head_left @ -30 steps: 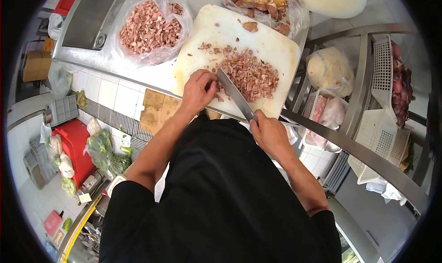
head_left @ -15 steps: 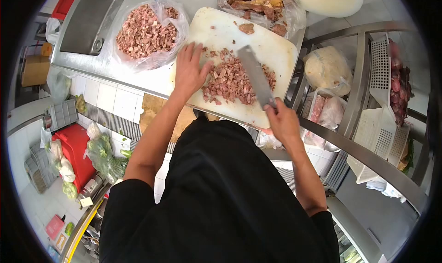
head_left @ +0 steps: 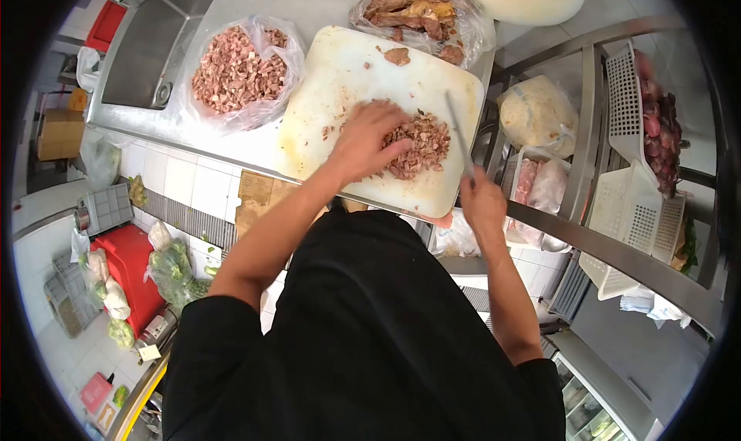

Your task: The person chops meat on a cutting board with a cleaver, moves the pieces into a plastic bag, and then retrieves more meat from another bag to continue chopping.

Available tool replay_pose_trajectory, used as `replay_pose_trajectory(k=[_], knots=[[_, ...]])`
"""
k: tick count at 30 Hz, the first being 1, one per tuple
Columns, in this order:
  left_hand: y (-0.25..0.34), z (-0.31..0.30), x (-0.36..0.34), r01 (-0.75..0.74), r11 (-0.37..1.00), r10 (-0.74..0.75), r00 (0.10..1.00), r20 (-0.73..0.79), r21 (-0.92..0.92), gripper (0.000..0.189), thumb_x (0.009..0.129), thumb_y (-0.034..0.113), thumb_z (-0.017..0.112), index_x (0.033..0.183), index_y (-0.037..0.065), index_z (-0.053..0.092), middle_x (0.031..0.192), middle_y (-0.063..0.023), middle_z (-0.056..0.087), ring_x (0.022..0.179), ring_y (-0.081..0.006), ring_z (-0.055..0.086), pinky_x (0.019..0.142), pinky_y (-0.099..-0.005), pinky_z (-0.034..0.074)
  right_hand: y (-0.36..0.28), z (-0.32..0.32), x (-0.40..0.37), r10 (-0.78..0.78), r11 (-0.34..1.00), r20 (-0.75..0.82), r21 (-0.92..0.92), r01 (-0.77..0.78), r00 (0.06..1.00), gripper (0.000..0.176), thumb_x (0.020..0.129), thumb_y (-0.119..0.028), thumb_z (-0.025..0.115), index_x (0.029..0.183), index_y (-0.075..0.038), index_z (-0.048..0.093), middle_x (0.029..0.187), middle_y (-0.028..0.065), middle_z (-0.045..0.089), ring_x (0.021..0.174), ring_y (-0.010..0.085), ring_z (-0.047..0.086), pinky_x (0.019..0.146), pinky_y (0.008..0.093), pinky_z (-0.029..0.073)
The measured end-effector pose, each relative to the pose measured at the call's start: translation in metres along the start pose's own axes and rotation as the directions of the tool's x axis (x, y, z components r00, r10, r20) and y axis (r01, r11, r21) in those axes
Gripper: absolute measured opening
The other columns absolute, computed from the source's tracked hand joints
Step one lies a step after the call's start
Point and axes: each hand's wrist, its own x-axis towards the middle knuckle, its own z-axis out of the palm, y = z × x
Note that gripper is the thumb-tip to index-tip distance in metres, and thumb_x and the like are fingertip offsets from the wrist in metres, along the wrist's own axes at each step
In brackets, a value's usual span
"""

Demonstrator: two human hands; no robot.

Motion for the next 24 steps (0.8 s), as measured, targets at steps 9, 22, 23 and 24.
replay_pose_trajectory(k=[9, 22, 23, 24], knots=[[0.009, 0.066, -0.073, 0.452, 0.863, -0.294, 0.813, -0.502, 0.227, 0.115, 0.069, 0.049, 0.09, 0.16, 0.008, 0.034, 0.162, -0.0307, 0.027, 0.147, -0.052, 0.028, 0.123, -0.0604, 0.02, -0.052, -0.007, 0.007, -0.146, 0.984, 0.192, 0.133, 0.122, 0.97, 0.027, 0.097, -0.03, 0.06, 0.108, -0.007, 0.068, 0.078, 0.0225, 0.07, 0.077, 0.0464, 0.068, 0.072, 0.0558, 0.053], [0.008, 0.051, 0.006, 0.079, 0.941, -0.245, 0.831, -0.499, -0.329, 0.053, 0.086, 0.014, 0.074, 0.137, 0.005, 0.06, 0.144, -0.0137, 0.055, 0.127, -0.038, 0.056, 0.112, -0.0503, 0.043, 0.005, -0.025, 0.003, 0.002, 0.951, 0.07, 0.307, -0.023, 0.998, 0.032, 0.097, -0.034, 0.06, 0.11, -0.006, 0.069, 0.077, 0.0244, 0.068, 0.079, 0.0447, 0.069, 0.072, 0.0522, 0.051], [0.014, 0.041, 0.002, 0.055, 0.857, -0.314, 0.845, -0.433, -0.513, 0.045, 0.088, 0.012, 0.071, 0.132, 0.005, 0.064, 0.144, -0.0125, 0.056, 0.125, -0.0372, 0.058, 0.111, -0.0502, 0.043, 0.016, -0.019, 0.003, 0.028, 0.949, 0.049, 0.314, -0.042, 0.998, 0.032, 0.097, -0.034, 0.06, 0.109, -0.006, 0.069, 0.078, 0.0246, 0.069, 0.079, 0.0452, 0.069, 0.073, 0.0523, 0.051], [0.007, 0.038, -0.001, 0.052, 0.859, -0.306, 0.85, -0.429, -0.509, 0.045, 0.088, 0.012, 0.071, 0.132, 0.005, 0.064, 0.144, -0.0125, 0.056, 0.125, -0.0372, 0.058, 0.111, -0.0502, 0.043, 0.021, -0.02, 0.001, 0.035, 0.947, 0.044, 0.319, -0.047, 0.998, 0.032, 0.097, -0.034, 0.06, 0.109, -0.006, 0.069, 0.078, 0.0246, 0.069, 0.079, 0.0452, 0.069, 0.073, 0.0523, 0.051]])
